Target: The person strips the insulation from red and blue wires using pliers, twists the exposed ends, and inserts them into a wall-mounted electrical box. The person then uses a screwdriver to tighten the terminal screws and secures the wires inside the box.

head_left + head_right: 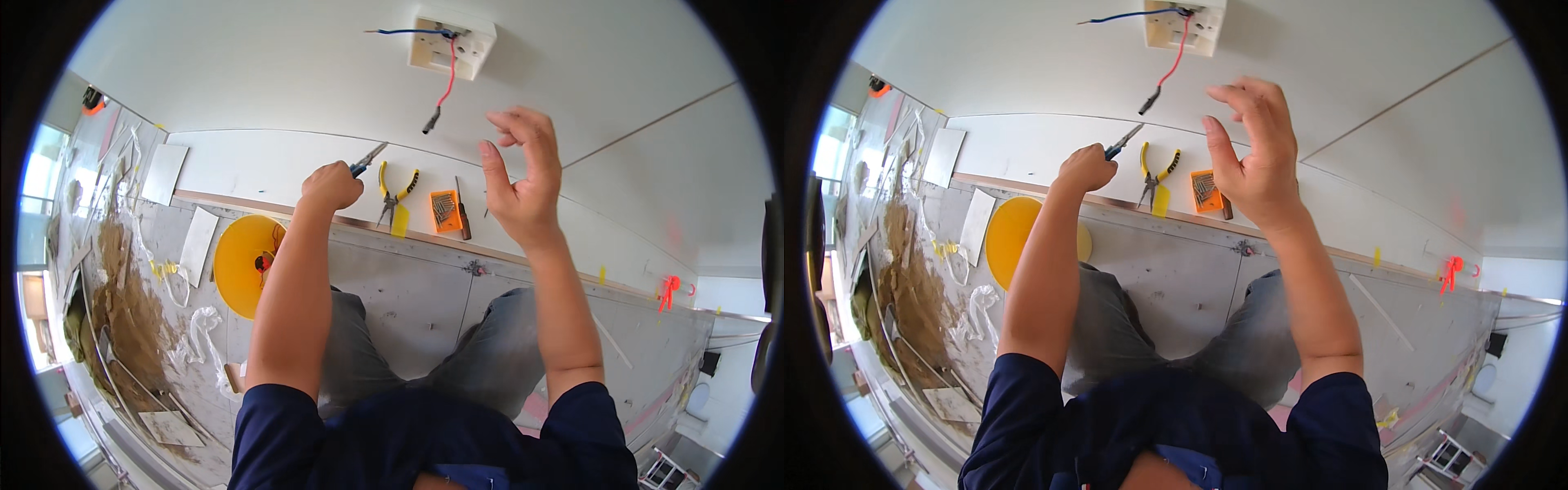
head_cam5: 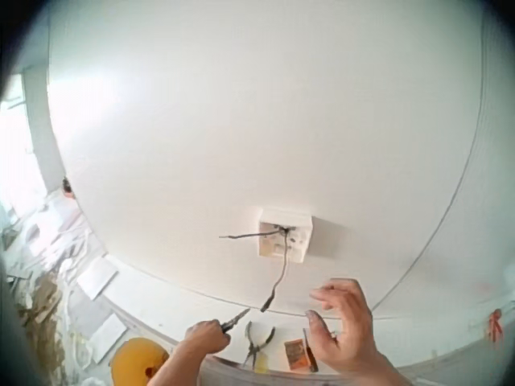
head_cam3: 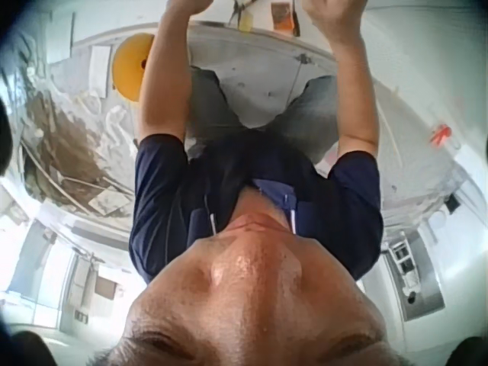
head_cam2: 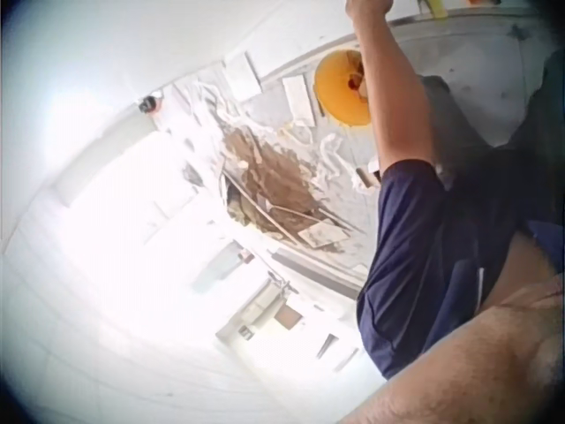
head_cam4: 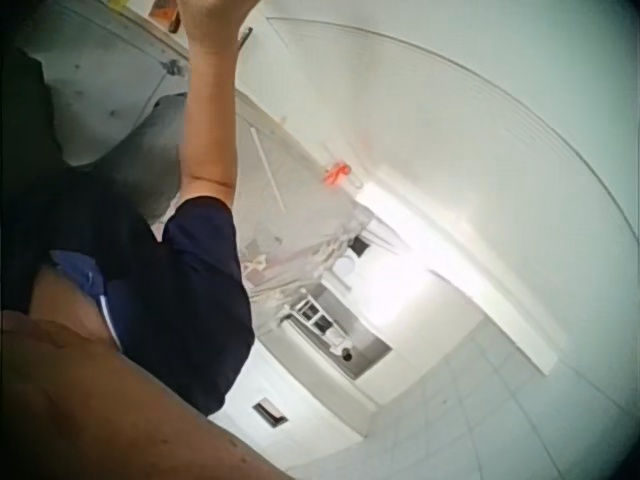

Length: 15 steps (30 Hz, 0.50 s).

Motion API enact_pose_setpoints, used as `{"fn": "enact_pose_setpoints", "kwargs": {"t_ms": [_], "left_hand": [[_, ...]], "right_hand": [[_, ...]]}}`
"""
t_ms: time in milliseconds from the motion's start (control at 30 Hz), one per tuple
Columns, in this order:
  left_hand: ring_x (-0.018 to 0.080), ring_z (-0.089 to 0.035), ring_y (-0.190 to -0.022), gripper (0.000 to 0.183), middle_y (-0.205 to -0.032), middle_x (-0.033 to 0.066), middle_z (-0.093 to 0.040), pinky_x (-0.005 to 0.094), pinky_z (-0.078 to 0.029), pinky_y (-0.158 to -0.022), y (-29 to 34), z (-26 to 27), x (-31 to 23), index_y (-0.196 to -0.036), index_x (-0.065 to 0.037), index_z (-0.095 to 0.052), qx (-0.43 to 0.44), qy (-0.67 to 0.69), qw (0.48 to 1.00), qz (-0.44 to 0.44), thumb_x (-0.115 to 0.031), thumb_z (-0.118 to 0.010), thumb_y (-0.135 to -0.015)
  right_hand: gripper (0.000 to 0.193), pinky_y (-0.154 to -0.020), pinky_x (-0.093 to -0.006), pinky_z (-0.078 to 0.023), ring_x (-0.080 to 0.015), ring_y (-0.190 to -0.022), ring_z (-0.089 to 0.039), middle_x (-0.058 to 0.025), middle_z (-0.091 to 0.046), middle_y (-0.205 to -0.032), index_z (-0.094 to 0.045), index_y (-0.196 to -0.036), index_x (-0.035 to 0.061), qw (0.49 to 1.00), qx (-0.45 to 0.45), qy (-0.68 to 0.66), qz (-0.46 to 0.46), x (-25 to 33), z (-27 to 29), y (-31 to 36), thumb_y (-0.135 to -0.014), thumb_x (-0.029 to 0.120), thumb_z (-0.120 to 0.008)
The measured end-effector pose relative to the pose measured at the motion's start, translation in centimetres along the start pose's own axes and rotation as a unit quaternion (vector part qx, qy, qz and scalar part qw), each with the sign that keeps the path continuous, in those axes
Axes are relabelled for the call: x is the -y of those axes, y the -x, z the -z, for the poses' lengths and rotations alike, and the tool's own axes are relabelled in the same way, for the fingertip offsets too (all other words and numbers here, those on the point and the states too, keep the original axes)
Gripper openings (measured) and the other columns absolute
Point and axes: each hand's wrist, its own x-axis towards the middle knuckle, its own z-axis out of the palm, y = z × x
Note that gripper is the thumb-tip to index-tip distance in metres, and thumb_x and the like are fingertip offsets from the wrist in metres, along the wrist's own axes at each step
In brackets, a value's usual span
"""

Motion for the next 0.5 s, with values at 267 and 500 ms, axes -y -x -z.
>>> {"fn": "enact_pose_setpoints", "kwargs": {"t_ms": [267, 500], "left_hand": [[0.0338, -0.069, -0.124, 0.045, -0.127, 0.0172, -0.075, 0.0436, -0.055, -0.104, -3.0, -3.6, 0.2, -0.121, -0.002, -0.073, -0.062, -0.019, 0.995, 0.072, -0.035, -0.076, -0.091], [0.0309, -0.069, -0.126, 0.047, -0.133, 0.0149, -0.074, 0.0423, -0.057, -0.103, -4.1, -4.5, 1.4, -0.127, -0.008, -0.076, -0.009, 0.008, 0.993, 0.120, -0.034, -0.077, -0.088]], "right_hand": [[0.022, -0.075, -0.0296, -0.054, -0.0151, -0.089, -0.062, -0.0059, -0.068, -0.106, -0.069, -0.123, 0.0032, 0.957, 0.069, 0.024, -0.282, -7.7, 1.3, 11.4, -0.101, 0.006, -0.068], [0.018, -0.075, -0.0321, -0.055, -0.0168, -0.080, -0.067, -0.0082, -0.073, -0.096, -0.068, -0.117, 0.0023, 0.915, 0.014, 0.027, -0.403, -10.3, 2.8, 12.2, -0.102, 0.012, -0.069]]}}
